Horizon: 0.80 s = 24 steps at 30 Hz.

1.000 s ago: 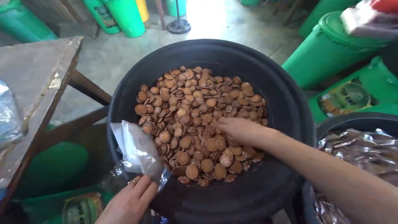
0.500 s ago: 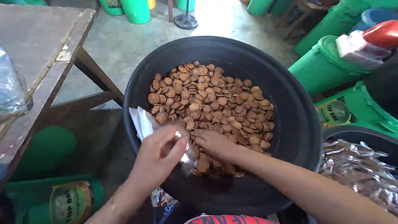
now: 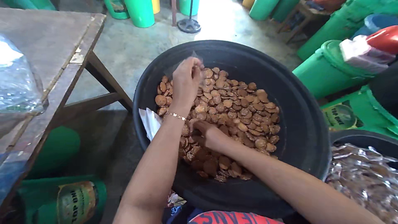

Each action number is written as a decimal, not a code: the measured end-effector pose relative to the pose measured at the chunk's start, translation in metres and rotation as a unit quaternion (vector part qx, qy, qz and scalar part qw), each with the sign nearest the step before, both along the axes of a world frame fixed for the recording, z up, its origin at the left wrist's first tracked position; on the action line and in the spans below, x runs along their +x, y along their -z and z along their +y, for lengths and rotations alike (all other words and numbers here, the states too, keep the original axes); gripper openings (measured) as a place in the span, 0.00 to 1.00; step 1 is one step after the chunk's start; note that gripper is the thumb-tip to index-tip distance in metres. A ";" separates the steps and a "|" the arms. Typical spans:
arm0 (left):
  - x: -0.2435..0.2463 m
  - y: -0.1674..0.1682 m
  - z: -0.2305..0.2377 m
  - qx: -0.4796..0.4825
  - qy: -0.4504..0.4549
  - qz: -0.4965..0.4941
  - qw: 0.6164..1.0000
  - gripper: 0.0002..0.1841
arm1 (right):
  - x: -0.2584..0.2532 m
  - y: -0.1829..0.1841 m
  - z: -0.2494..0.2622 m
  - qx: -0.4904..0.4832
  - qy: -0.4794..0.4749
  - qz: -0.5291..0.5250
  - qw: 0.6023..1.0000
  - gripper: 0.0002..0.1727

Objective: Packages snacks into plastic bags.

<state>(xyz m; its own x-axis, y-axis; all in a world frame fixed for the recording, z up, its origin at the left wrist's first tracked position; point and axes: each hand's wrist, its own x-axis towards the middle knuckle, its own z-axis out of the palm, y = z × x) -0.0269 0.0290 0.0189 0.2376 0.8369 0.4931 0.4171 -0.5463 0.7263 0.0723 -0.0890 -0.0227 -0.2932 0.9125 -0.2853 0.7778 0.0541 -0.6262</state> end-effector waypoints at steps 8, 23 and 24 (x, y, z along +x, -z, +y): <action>-0.006 0.013 0.010 -0.080 0.017 0.138 0.987 0.17 | -0.025 0.012 0.005 0.145 -0.166 -0.157 0.963 0.17; 0.030 0.032 -0.019 -0.198 0.242 0.407 0.858 0.12 | 0.095 -0.009 -0.004 -0.005 0.330 0.480 0.813 0.11; 0.030 0.031 -0.021 -0.207 0.252 0.371 0.869 0.14 | 0.094 -0.011 -0.005 0.042 0.328 0.453 0.828 0.12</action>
